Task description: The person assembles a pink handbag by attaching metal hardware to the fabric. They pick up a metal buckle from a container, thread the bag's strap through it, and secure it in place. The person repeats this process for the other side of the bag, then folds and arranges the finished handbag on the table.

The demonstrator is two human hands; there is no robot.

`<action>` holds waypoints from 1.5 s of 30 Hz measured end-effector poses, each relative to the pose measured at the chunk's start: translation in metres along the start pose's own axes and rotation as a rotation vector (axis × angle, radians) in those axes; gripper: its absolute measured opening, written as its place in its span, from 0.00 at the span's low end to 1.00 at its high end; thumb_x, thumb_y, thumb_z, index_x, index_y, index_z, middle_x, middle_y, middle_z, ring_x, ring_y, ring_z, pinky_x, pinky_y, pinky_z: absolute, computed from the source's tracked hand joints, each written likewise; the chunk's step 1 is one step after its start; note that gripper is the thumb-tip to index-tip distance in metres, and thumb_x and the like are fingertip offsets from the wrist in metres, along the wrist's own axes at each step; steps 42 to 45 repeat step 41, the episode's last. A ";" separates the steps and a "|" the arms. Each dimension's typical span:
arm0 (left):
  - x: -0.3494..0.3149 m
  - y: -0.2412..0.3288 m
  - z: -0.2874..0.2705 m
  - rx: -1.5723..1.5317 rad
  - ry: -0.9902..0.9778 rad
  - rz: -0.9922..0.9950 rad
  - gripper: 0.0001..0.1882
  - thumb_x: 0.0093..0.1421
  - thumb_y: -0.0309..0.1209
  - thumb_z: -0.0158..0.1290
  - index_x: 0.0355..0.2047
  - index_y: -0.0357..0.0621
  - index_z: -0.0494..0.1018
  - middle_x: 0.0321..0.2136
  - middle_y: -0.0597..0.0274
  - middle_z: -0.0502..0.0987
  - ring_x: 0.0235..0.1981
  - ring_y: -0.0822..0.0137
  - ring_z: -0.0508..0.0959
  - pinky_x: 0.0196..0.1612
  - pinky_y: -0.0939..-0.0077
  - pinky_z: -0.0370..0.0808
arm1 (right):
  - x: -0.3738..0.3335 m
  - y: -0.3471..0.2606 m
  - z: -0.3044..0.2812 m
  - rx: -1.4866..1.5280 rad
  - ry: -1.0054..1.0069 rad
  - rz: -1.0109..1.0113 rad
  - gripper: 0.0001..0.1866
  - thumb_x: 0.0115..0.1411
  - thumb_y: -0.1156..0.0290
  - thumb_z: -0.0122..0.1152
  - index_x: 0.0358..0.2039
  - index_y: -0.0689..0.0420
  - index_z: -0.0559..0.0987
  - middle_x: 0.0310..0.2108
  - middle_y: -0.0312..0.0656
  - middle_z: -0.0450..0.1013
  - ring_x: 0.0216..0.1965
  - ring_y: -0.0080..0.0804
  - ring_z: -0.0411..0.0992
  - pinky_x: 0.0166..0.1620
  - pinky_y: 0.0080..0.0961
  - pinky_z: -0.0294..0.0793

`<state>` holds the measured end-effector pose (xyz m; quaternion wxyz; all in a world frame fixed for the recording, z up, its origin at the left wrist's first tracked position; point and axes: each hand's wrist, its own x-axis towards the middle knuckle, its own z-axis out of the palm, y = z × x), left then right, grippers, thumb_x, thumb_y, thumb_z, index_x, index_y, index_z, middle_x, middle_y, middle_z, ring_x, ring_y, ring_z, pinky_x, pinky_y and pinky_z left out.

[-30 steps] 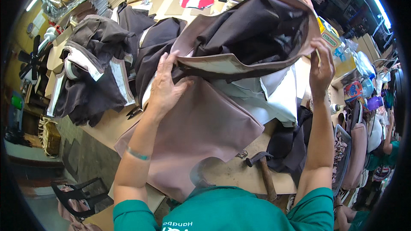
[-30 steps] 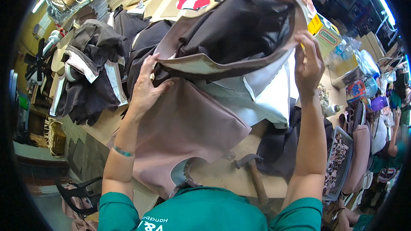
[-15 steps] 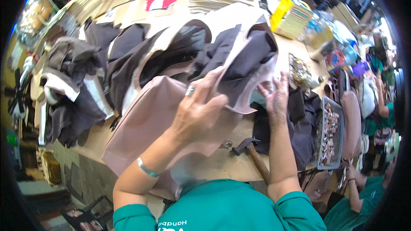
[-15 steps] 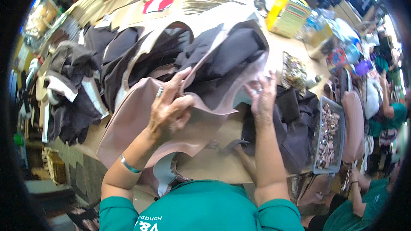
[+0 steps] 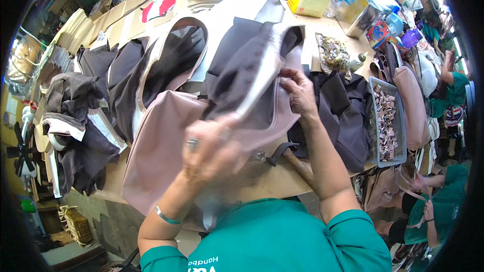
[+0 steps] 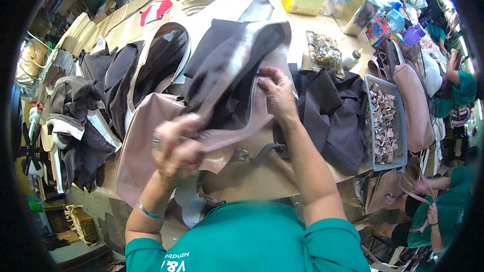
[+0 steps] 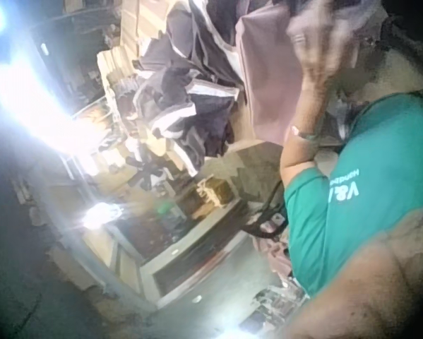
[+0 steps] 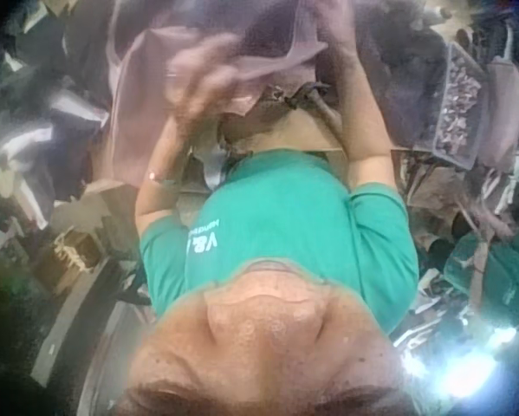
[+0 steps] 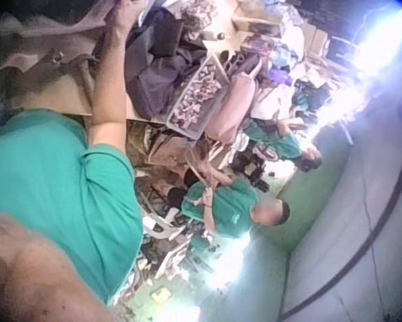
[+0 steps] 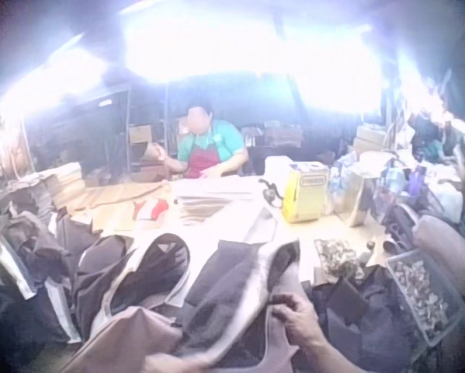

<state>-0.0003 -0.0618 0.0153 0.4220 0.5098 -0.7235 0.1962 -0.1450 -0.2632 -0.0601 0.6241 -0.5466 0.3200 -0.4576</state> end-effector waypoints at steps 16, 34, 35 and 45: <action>0.087 -0.062 -0.091 -0.162 0.346 -0.411 0.10 0.45 0.16 0.45 0.30 0.38 0.68 0.36 0.60 0.73 0.28 0.75 0.71 0.33 0.84 0.68 | 0.014 -0.174 0.025 -1.484 0.016 -1.049 0.05 0.48 0.72 0.50 0.23 0.54 0.75 0.28 0.43 0.70 0.30 0.40 0.71 0.36 0.40 0.66; 0.043 0.031 -0.033 -0.082 -0.080 0.224 0.05 0.43 0.27 0.52 0.21 0.45 0.67 0.35 0.52 0.73 0.38 0.57 0.75 0.44 0.58 0.70 | -0.041 -0.064 -0.038 -1.106 -0.028 -0.327 0.11 0.55 0.66 0.49 0.35 0.56 0.75 0.30 0.47 0.74 0.29 0.37 0.73 0.33 0.28 0.71; 0.034 0.044 -0.030 -0.118 -0.193 0.320 0.05 0.45 0.33 0.52 0.18 0.49 0.68 0.36 0.56 0.74 0.38 0.59 0.75 0.46 0.52 0.68 | -0.041 -0.047 -0.052 -0.709 -0.103 -0.181 0.13 0.56 0.63 0.48 0.36 0.58 0.74 0.33 0.45 0.74 0.33 0.36 0.72 0.37 0.28 0.70; -0.017 0.085 0.002 -0.185 -0.409 0.403 0.08 0.42 0.34 0.52 0.26 0.52 0.71 0.40 0.60 0.70 0.43 0.62 0.71 0.47 0.58 0.69 | -0.066 -0.020 -0.049 0.991 -0.261 0.392 0.28 0.56 0.48 0.47 0.47 0.60 0.67 0.43 0.42 0.70 0.45 0.35 0.68 0.50 0.32 0.65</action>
